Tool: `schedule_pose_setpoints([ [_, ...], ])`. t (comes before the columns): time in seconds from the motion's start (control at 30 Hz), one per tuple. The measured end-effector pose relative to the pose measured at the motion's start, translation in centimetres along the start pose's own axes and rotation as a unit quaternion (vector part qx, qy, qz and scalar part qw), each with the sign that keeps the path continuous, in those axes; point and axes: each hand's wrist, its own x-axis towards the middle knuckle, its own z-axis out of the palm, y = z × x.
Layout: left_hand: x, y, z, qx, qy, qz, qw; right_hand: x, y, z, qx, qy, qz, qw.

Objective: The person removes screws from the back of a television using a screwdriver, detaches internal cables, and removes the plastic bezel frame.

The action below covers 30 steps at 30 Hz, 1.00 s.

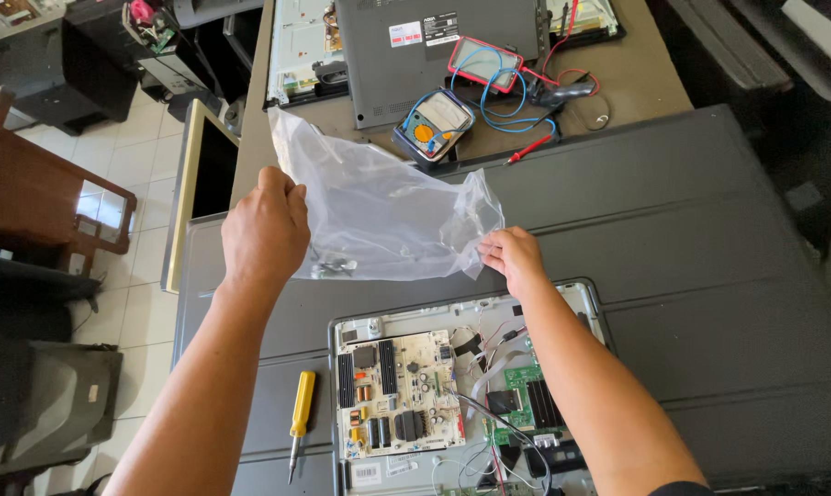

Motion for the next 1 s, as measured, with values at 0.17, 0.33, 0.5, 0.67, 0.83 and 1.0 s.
schedule_pose_setpoints([
  [0.17,0.7,1.2,-1.0,-0.01,-0.007,0.01,1.0,0.1,0.2,-0.1,0.011,-0.002,0.006,1.0],
  [0.33,1.0,2.2,-2.6,-0.029,-0.022,0.014,0.999,-0.6,0.0,0.1,0.009,0.001,0.002,1.0],
  [0.5,1.4,2.7,-4.0,-0.076,-0.027,0.01,0.997,-0.9,-0.3,0.1,-0.005,-0.003,0.005,1.0],
  [0.67,1.5,4.7,-7.7,-0.113,-0.026,0.044,0.992,-0.6,-0.8,-0.3,-0.049,-0.019,0.005,0.999],
  [0.83,2.1,5.1,-9.9,-0.096,0.014,0.099,0.99,-3.4,-3.4,0.9,-0.091,-0.017,0.015,0.996],
  [1.0,3.1,5.3,-10.6,-0.072,0.081,0.17,0.979,-5.1,-5.0,1.5,-0.119,-0.043,0.029,0.992],
])
